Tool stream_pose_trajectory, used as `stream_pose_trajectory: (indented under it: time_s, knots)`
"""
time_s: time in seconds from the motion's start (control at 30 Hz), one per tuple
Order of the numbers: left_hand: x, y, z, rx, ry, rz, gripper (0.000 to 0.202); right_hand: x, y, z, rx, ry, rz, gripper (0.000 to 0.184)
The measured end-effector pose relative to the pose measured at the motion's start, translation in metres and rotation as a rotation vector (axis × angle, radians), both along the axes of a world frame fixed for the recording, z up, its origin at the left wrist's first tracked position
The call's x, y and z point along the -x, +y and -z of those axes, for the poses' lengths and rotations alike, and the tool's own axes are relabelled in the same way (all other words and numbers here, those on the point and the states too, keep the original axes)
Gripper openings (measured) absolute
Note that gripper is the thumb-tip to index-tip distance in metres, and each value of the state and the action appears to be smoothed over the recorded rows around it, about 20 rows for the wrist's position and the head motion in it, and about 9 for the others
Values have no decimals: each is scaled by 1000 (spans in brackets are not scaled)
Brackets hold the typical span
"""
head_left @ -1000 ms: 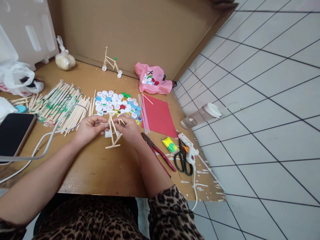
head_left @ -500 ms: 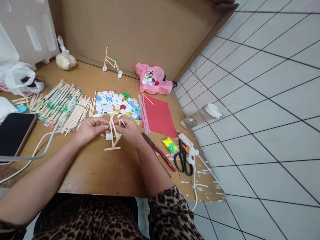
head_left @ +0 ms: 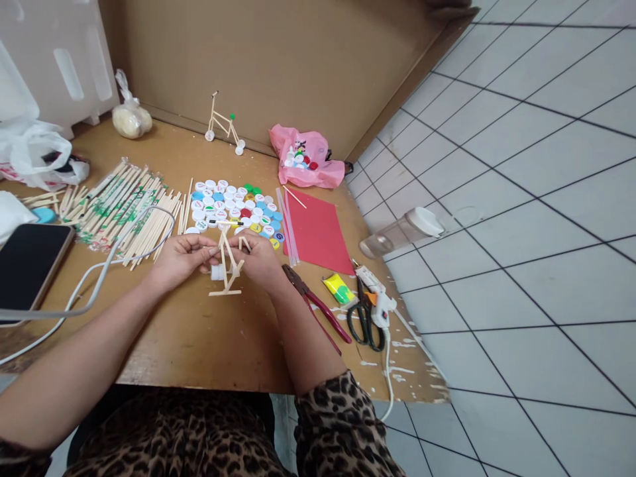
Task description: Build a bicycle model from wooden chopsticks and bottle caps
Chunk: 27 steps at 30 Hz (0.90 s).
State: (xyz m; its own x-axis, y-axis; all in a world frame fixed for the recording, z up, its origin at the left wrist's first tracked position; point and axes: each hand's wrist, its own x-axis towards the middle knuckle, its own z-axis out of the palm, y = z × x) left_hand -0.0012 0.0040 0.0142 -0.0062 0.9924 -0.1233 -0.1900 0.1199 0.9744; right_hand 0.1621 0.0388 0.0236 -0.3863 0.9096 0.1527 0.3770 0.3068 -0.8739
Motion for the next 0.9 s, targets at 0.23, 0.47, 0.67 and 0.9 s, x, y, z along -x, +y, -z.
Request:
stream_pose_trajectory:
  time_s: [0.23, 0.47, 0.67, 0.9]
  knots:
    - [3, 2, -1, 25, -69, -45, 42, -1, 0, -4, 31, 28, 44, 4]
    - [4, 0, -1, 28, -107, -5, 42, 2, -8, -8, 3, 60, 79, 9]
    - [3, -1, -4, 26, -82, 4, 39, 6, -14, -10, 10, 57, 73, 10]
    - [2, -3, -8, -12, -11, -11, 38, 8, -19, -12, -50, -23, 81, 11]
